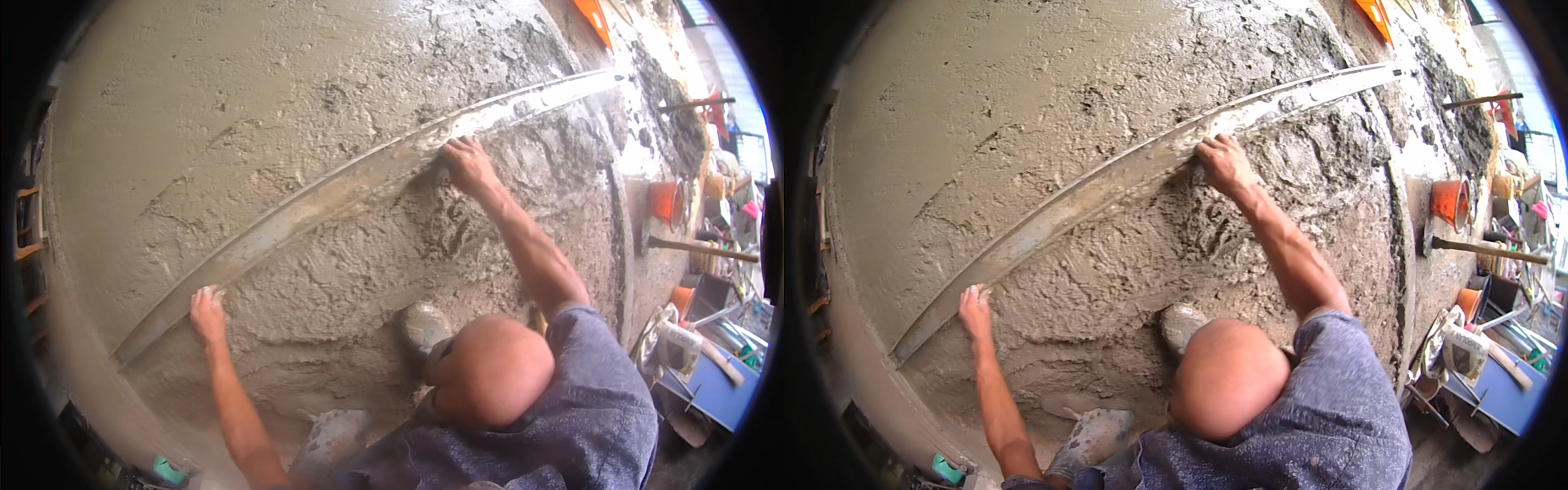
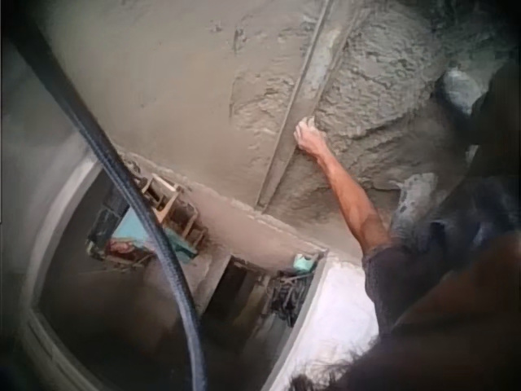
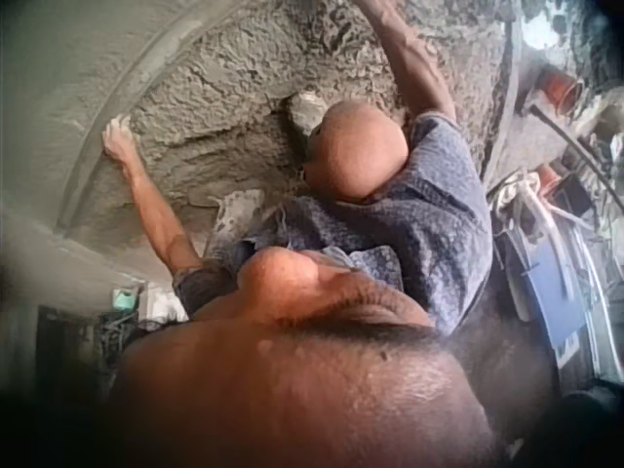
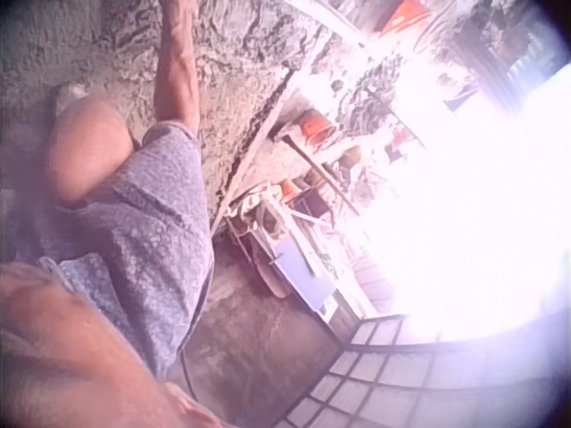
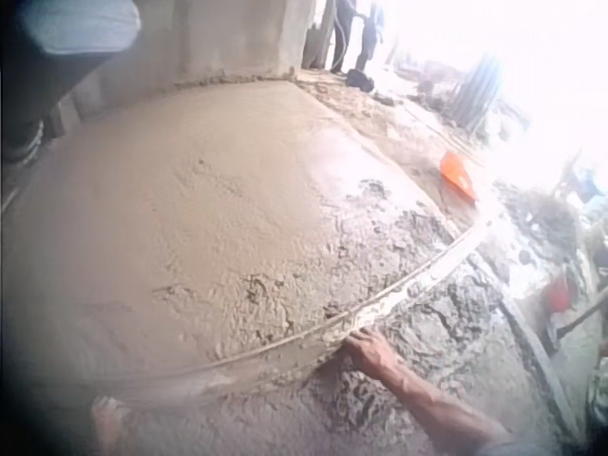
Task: The person uses a long straightedge to screed and level wet concrete on a floor. They repeatedly pull the straightedge across the surface to remove high spots and fill low areas, progressively smoothing the slab.
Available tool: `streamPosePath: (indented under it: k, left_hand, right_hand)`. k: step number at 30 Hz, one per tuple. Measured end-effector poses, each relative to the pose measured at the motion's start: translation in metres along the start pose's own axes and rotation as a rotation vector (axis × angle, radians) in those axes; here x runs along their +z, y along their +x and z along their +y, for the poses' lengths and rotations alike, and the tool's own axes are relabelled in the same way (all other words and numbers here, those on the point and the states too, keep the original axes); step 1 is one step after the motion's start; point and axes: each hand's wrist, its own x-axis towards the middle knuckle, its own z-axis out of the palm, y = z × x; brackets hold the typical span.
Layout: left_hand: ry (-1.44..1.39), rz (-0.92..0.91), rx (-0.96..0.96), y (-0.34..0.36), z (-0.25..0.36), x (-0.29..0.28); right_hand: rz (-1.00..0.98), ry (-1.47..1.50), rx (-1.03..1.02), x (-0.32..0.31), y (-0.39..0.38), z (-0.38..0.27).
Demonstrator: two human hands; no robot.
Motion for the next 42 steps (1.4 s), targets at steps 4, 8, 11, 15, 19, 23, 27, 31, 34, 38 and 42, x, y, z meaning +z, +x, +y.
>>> streamPosePath:
  k: [4, 8, 11, 15, 19, 23, 27, 31, 34, 38, 42]
  left_hand:
    - [0.041, 0.029, -0.067, -0.01, -0.001, 0.006]
    - [0.017, -0.042, -0.008, -0.005, 0.038, -0.001]
    - [-0.004, -0.075, 0.004, -0.017, 0.005, -0.01]
    - [0.046, -0.096, -0.034, -0.026, -0.005, -0.015]
    - [0.035, -0.156, -0.043, -0.022, 0.021, -0.008]
    - [-0.049, -0.156, 0.119, -0.027, 0.003, -0.01]
    - [-0.047, -0.16, -0.045, -0.053, -0.009, -0.016]
    - [-0.042, -0.293, 0.139, -0.047, 0.035, -0.012]
    - [-0.07, -0.26, 0.125, -0.059, 0.013, -0.011]
    - [-0.007, -0.255, -0.012, -0.085, -0.02, -0.018]
    - [0.043, -0.349, 0.128, -0.066, 0.023, -0.027]
  right_hand:
    - [0.031, 0.002, -0.018, 0.014, -0.014, -0.011]
    - [0.033, 0.096, -0.089, 0.0, -0.035, 0.026]
    - [-0.065, 0.054, 0.014, 0.002, -0.027, 0.002]
    - [-0.105, -0.025, -0.013, 0.008, -0.034, -0.034]
    - [-0.033, 0.121, -0.051, 0.002, -0.046, 0.002]
    - [-0.114, 0.117, 0.028, 0.001, -0.059, 0.005]
    - [-0.091, 0.053, -0.021, 0.002, -0.052, -0.034]
    - [-0.184, 0.114, -0.02, -0.011, -0.09, 0.021]
    - [-0.174, 0.056, 0.017, 0.005, -0.1, 0.011]
    - [-0.241, 0.097, -0.031, -0.005, -0.096, -0.039]
    - [-0.112, 0.141, -0.091, -0.004, -0.114, 0.003]
